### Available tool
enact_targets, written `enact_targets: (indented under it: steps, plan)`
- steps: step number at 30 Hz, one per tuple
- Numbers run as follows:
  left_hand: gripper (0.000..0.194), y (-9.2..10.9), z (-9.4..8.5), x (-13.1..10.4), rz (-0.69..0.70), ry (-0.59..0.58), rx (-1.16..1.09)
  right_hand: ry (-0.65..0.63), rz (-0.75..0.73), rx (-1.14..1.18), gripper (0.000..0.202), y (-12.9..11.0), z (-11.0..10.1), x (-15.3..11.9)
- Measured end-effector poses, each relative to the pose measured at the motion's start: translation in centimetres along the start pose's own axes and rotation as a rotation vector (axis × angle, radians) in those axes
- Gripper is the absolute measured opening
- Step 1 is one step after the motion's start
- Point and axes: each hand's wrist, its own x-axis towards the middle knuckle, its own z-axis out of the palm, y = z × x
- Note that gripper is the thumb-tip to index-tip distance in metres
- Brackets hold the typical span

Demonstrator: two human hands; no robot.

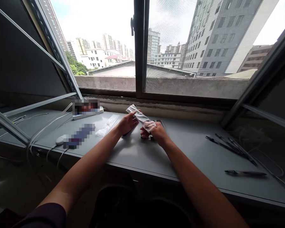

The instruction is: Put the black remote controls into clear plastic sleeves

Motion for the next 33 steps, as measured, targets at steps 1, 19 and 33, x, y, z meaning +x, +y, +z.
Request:
enact_targets:
  steps: [1, 19, 33]
  plan:
    - [0.029, -0.1, 0.0, 0.0, -0.001, -0.008, 0.03, 0.001, 0.0, -0.002, 0.053, 0.0, 0.0, 0.0]
    - [0.031, 0.9, -0.8, 0.6, 0.116, 0.179, -0.163, -0.025, 0.019, -0.015, 0.035, 0.9, -0.4, 0.7]
    - [0.035, 0.4, -0.4, 0.4, 0.127, 0.042, -0.1, -0.059, 0.175, 0.263, 0.054, 1.0, -0.5, 1.3]
